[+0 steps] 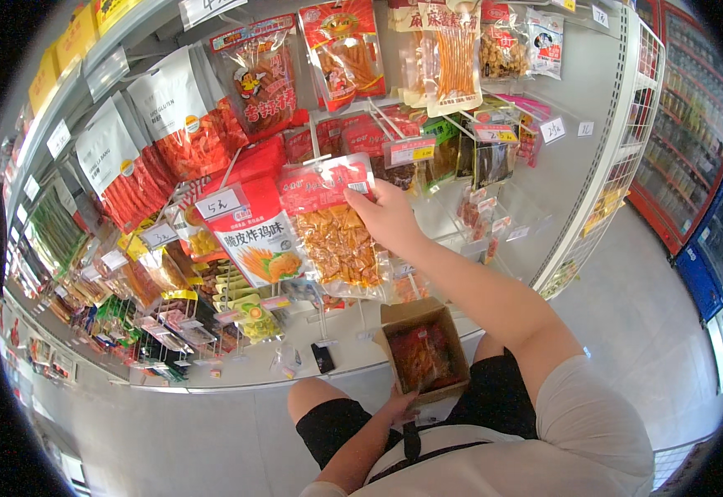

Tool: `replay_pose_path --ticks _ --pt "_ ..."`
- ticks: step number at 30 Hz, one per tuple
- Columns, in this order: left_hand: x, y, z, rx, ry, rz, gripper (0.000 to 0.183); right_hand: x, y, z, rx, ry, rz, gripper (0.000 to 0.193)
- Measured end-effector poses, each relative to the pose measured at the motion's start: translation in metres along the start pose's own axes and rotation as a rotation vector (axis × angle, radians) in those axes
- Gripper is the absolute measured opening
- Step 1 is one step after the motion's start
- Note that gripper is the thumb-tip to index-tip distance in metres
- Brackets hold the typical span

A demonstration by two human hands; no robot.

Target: The person sits on the floor in a convenience store aisle and restocks snack items. They take packaged snacks from a cardboard box on their lap and place them onto the wire rack shelves.

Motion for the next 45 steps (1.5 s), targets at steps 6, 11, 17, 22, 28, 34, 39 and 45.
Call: replay_pose_path --ticks 6,11,17,22,28,34,39,45 --pt "-0.003 -0.002 -0.01 0.002 0.019 -0.018 0.106 -0.005 -0.014 0.002 0.037 0.01 -0.066 0.024" --pt "-0.015 -0.01 -0.028 0.059 -0.032 0.005 0.108 0.0 -0.031 0.004 -0.02 -0.013 -0.098 0.024" --pt "-0.003 -0.001 -0.011 -0.038 0.015 -0.03 0.107 -0.01 -0.028 0.02 -0.011 -0.023 -0.116 0.022" --pt "-0.003 -0.001 -0.006 -0.014 0.054 -0.023 0.103 -0.026 -0.03 0.053 0.114 0.044 -0.147 0.022" --pt "-0.007 0.0 -0.007 -0.037 0.016 -0.005 0.099 -0.062 -0.014 0.127 0.276 0.191 -0.252 0.02" --pt "-0.001 -0.01 -0.026 0.15 0.068 0.005 0.097 -0.1 0.079 0.234 0.621 0.348 -0.22 0.019" --pt "0.005 -0.001 0.001 0.114 0.107 0.002 0.096 -0.121 0.176 0.336 0.724 0.396 -0.097 0.016" --pt "0.001 0.001 0.006 -0.018 0.058 -0.042 0.107 -0.119 0.217 0.372 0.85 0.18 0.32 0.023"
Point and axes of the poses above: each hand's wrist, its own z-axis away from the middle knuckle, its own x-axis out of the palm, y = z × x, the point moved 2 cm from there along -z, towards the middle knuckle, and after that the axes turned 12 degrees about -x, right-handed, at the moved point
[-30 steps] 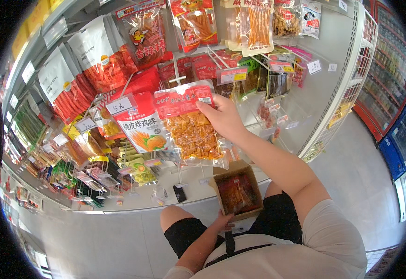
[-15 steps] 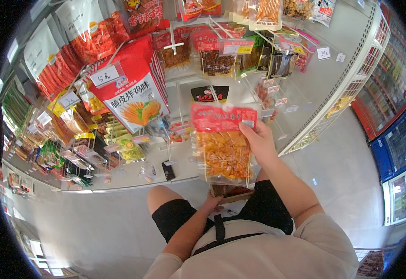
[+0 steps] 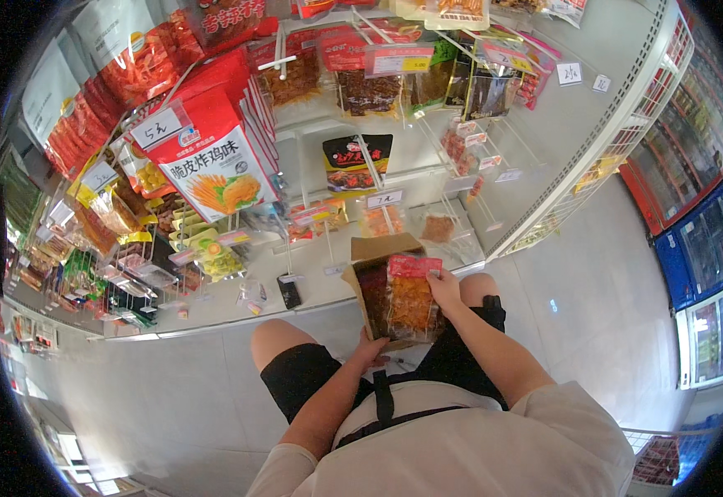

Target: The person sits on the floor in a convenience store aisle and restocks snack items. They take packaged snacks from a cardboard box on their lap and place them onto the wire rack shelves.

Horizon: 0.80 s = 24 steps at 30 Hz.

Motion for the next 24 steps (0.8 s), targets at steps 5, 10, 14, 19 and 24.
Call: replay_pose_path --ticks 5,10,14,19,24 --pt "0.004 0.0 0.002 0.028 0.042 -0.007 0.1 0.023 0.008 -0.009 -0.066 -0.118 0.195 0.026" --pt "0.0 0.005 0.007 -0.054 0.045 0.004 0.102 0.058 0.009 -0.012 0.022 -0.252 0.21 0.036" --pt "0.012 0.015 0.025 -0.051 -0.032 -0.039 0.11 0.067 0.048 -0.019 -0.015 -0.39 0.333 0.082" --pt "-0.003 0.004 0.003 -0.02 0.016 -0.033 0.107 0.088 -0.013 0.041 -0.386 -0.269 0.662 0.097" --pt "0.002 0.006 -0.006 0.005 0.002 -0.025 0.107 0.082 -0.025 0.103 -0.635 -0.46 0.816 0.074"
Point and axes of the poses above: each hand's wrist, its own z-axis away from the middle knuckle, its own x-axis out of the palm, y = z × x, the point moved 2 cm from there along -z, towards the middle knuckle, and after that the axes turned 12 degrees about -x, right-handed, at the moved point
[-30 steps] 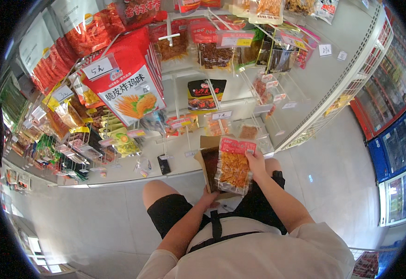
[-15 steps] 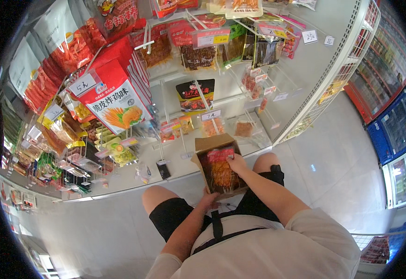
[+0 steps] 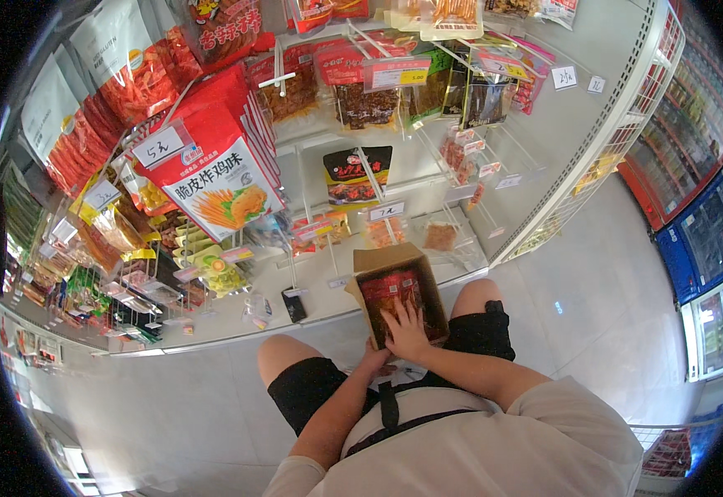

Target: The person sits on the floor in a convenience store aisle and restocks snack items. They take packaged snacks from a cardboard box on their lap and place them onto the wire rack shelves.

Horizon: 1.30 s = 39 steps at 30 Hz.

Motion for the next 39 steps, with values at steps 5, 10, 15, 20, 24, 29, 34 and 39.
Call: replay_pose_path --ticks 5,10,15,20,24,29,34,39 --pt "-0.003 -0.007 -0.003 0.011 0.015 0.02 0.107 0.021 0.022 0.008 -0.092 -0.111 -0.024 0.052" --pt "0.0 0.0 0.014 -0.027 -0.01 0.029 0.109 0.037 0.09 -0.003 -0.256 -0.265 -0.027 0.056" --pt "0.003 -0.001 0.016 -0.054 0.02 0.033 0.107 0.044 0.117 -0.013 -0.127 -0.522 -0.138 0.065" --pt "-0.002 -0.004 0.012 -0.026 0.015 0.05 0.103 0.028 0.098 -0.012 -0.089 -0.459 -0.113 0.066" --pt "-0.003 -0.005 0.017 -0.008 0.044 0.104 0.093 -0.017 0.043 0.002 -0.076 -0.077 0.12 0.053" --pt "-0.003 -0.008 0.013 0.049 0.014 0.262 0.087 -0.024 0.004 0.038 0.227 0.422 -0.685 0.018" --pt "0.004 -0.011 0.013 0.115 0.054 0.34 0.08 0.012 0.014 0.084 1.209 -0.013 -1.758 0.035" --pt "-0.001 -0.008 0.012 0.135 0.004 0.3 0.073 0.032 0.007 0.074 1.326 -0.226 -1.737 0.069"
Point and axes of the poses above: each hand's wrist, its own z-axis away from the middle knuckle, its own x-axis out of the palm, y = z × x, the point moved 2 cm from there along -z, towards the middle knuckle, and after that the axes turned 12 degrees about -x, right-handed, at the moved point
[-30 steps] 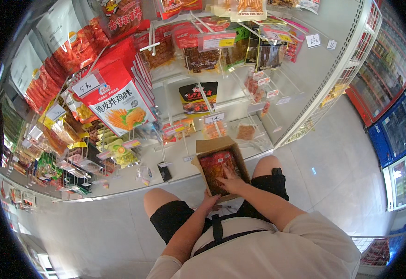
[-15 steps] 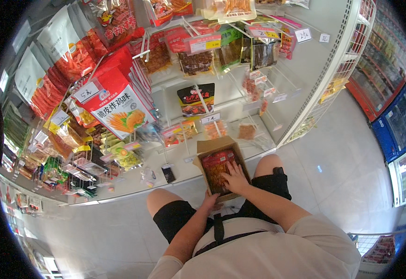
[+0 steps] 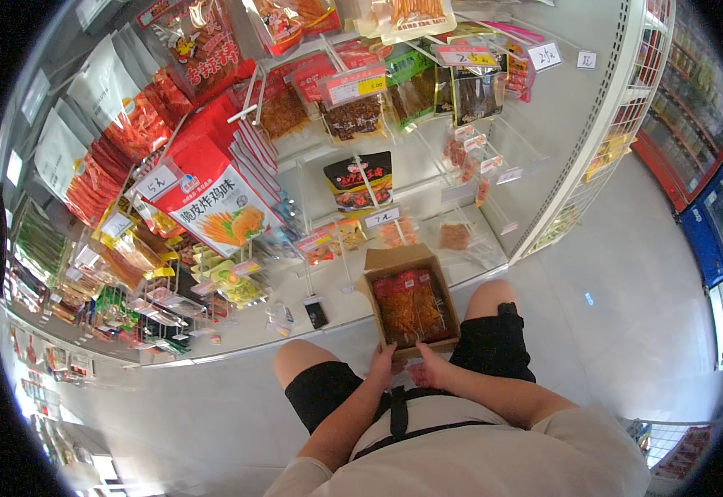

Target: The person sits on the floor in a convenience store aisle and restocks snack items. They take packaged snacks from a cardboard box on their lap and place them onto the wire rack shelves.

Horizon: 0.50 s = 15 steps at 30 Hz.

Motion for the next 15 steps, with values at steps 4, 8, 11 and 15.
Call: replay_pose_path --ticks 4,8,11,15 --pt "0.013 0.007 0.017 -0.106 0.127 -0.246 0.071 -0.013 -0.003 -0.036 -0.104 -0.033 -0.186 0.054" --pt "-0.051 -0.009 -0.027 0.398 0.726 -1.141 0.061 0.009 -0.002 -0.03 -0.135 -0.018 -0.172 0.031" --pt "0.01 0.089 0.07 0.551 0.415 -1.13 0.053 -0.015 -0.002 -0.042 -0.228 0.053 -0.145 0.035" --pt "0.046 0.222 0.17 0.868 0.444 -0.753 0.027 -0.011 -0.003 -0.035 -0.199 0.066 -0.155 0.038"
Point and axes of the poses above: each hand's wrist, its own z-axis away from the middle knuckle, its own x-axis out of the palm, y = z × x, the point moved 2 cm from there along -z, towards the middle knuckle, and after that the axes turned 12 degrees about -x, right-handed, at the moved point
